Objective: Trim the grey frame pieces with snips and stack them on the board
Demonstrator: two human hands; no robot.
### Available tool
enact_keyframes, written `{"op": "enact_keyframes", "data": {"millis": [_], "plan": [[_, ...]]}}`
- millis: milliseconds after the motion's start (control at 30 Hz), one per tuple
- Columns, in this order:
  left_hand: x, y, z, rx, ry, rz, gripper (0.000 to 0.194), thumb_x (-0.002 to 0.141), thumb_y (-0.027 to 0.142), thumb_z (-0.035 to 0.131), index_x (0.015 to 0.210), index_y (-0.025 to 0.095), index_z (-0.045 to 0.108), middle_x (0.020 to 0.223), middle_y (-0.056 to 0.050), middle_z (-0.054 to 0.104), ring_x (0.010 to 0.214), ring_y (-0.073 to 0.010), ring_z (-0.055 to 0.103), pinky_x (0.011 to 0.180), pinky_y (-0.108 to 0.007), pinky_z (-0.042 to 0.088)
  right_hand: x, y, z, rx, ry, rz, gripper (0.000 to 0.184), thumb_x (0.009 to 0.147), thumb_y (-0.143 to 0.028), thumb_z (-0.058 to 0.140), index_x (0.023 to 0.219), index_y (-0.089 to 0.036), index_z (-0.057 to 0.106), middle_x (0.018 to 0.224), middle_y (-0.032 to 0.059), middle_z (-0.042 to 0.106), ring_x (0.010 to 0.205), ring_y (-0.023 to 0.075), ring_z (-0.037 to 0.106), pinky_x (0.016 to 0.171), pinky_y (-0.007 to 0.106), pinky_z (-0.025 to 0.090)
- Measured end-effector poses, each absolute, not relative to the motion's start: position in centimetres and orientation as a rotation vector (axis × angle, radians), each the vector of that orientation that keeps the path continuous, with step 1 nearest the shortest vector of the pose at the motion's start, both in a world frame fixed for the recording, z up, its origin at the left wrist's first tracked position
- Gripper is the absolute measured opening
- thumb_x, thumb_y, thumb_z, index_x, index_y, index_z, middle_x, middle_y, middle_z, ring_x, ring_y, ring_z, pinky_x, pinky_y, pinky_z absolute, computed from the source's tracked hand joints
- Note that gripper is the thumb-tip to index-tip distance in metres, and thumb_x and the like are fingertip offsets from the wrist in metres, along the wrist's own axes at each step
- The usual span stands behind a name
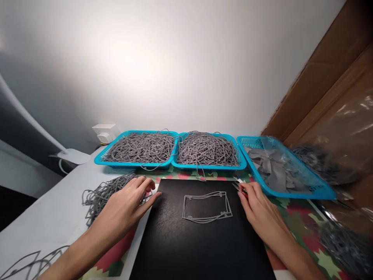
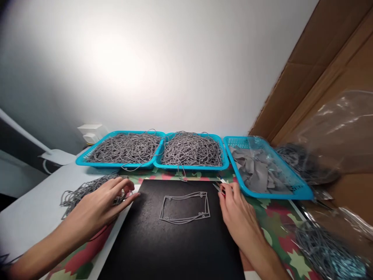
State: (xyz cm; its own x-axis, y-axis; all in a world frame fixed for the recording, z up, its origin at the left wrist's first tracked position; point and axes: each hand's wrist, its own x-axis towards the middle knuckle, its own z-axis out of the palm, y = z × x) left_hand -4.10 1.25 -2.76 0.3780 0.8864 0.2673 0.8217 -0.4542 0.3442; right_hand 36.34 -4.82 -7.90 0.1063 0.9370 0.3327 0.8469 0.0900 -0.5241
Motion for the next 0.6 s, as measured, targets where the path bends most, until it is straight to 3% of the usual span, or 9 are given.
{"op": "enact_keyframes", "data": {"millis": [67,133,333,600], "plan": [[-6.1,0.7,-2.8,2.498,1.639,0.539,0.039,0.109,0.063,0.057,0.104,0.026,0.068,0.100,-0.005,0.071,0.089,-0.0286,0.072,0.072,-0.036,0.051,36.9,-5.0,-8.9,-1.891,-1.868,-0.148,0.035,0.119,-0.041,0.032,0.129,-0.024,0.061,0.112,0.0115,0.066,0.090,0.0292,0.077,0.055,0.032,0.042],[-7.1,0.2,-3.0,2.462,1.655,0.454,0.034,0.112,0.057,0.055,0.103,0.026,0.067,0.101,-0.004,0.071,0.089,-0.0269,0.073,0.074,-0.035,0.052,37.2,-5.0,-9.7,-1.927,-1.912,-0.310,0.034,0.121,-0.038,0.028,0.130,-0.024,0.058,0.112,0.0112,0.067,0.085,0.0273,0.078,0.052,0.032,0.042],[-6.2,-0.7,-2.6,2.471,1.672,0.402,0.036,0.119,0.043,0.041,0.097,0.025,0.063,0.100,-0.004,0.070,0.087,-0.0247,0.069,0.070,-0.034,0.048,37.4,-4.9,-9.2,-1.875,-1.907,-0.237,0.030,0.119,-0.041,0.032,0.109,-0.027,0.056,0.100,0.0053,0.065,0.064,0.0219,0.074,0.045,0.030,0.044],[-6.4,-0.3,-2.8,2.542,1.746,0.339,0.031,0.118,0.032,0.038,0.098,0.024,0.061,0.101,-0.007,0.071,0.088,-0.0268,0.067,0.075,-0.037,0.050,37.7,-4.8,-9.5,-1.940,-1.899,-0.383,0.032,0.120,-0.046,0.033,0.105,-0.027,0.056,0.099,0.0054,0.071,0.058,0.0222,0.072,0.045,0.032,0.039]]}}
